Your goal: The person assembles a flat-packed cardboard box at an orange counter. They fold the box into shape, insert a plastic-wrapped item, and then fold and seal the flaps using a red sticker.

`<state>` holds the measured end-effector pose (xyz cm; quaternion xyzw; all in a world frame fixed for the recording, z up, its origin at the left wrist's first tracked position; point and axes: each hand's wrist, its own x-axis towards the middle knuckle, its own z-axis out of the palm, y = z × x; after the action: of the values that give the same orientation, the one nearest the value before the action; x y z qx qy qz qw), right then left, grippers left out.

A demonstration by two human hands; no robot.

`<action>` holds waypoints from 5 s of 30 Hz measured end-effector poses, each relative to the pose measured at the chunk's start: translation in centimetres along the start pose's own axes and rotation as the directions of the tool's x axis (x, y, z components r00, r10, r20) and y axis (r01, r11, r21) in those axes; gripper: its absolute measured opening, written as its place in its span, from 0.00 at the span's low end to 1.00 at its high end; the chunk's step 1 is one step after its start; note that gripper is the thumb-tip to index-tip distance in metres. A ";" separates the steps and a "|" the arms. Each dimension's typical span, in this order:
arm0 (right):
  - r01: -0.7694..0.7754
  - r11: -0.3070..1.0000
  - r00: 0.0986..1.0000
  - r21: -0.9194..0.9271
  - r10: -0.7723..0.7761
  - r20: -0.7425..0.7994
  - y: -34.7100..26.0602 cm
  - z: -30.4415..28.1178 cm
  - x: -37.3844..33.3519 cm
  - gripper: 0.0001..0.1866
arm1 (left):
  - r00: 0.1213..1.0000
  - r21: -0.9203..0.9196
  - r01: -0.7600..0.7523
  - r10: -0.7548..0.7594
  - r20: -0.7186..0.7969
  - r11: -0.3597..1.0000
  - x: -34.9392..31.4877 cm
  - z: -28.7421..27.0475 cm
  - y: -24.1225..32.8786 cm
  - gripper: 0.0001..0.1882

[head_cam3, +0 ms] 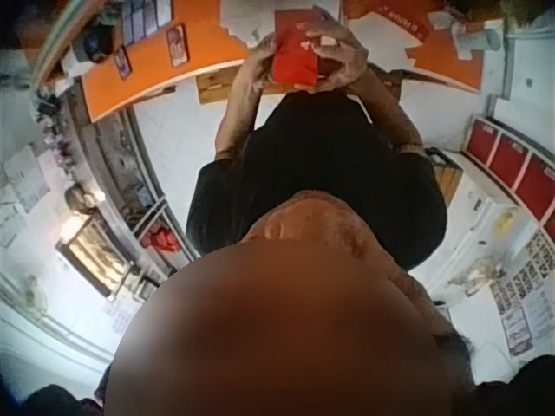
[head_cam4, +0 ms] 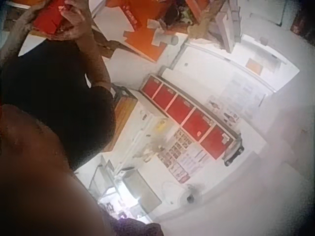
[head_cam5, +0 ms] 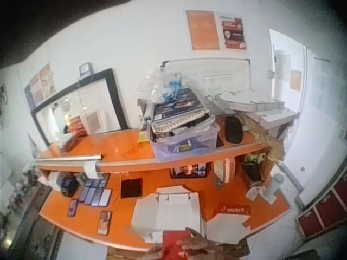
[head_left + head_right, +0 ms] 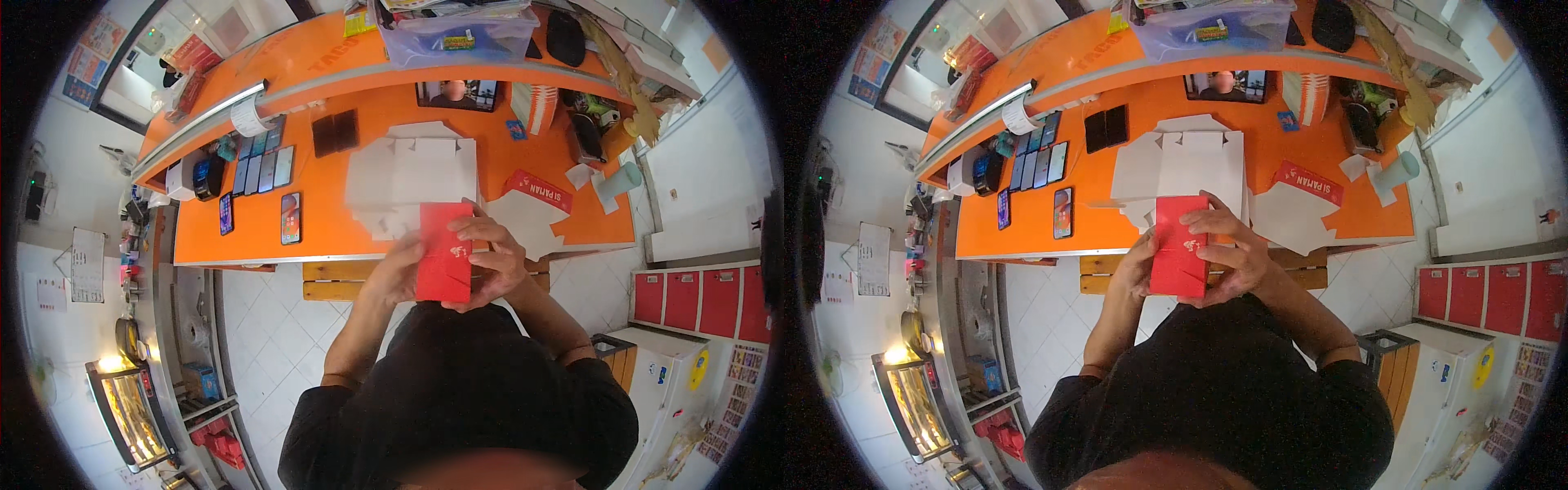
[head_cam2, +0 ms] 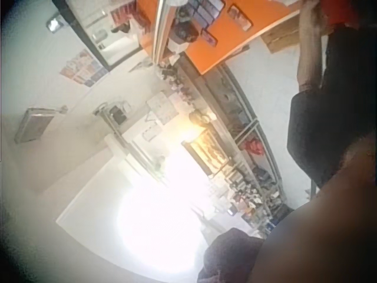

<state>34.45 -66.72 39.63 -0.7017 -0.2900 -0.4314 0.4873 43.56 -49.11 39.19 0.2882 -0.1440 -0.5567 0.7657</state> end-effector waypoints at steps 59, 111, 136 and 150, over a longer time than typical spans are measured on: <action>-0.494 0.866 0.849 -0.081 0.500 0.172 2.2 -0.8 0.1 0.16 | 0.963 -0.087 0.269 -0.269 0.020 0.959 -0.9 -5.2 -1.8 0.23; -0.023 0.844 0.986 -0.535 0.107 0.127 -0.9 0.3 2.3 0.25 | 0.792 -0.081 -0.588 0.552 -0.261 0.805 1.7 -0.2 -2.8 0.24; -0.391 0.851 0.920 -0.350 0.352 -0.171 -1.3 0.8 2.5 0.10 | 0.797 0.501 -0.442 0.583 -0.161 0.744 1.9 0.3 -3.3 0.20; -0.233 0.873 0.946 -0.428 0.305 0.108 -1.4 -0.6 2.7 0.18 | 0.789 0.446 -0.329 0.502 -0.354 0.832 1.9 0.8 -2.3 0.17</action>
<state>34.32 -66.81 42.72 -0.8562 -0.1333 -0.3480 0.3579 41.99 -51.57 38.31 0.5063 -0.1204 -0.2511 0.8161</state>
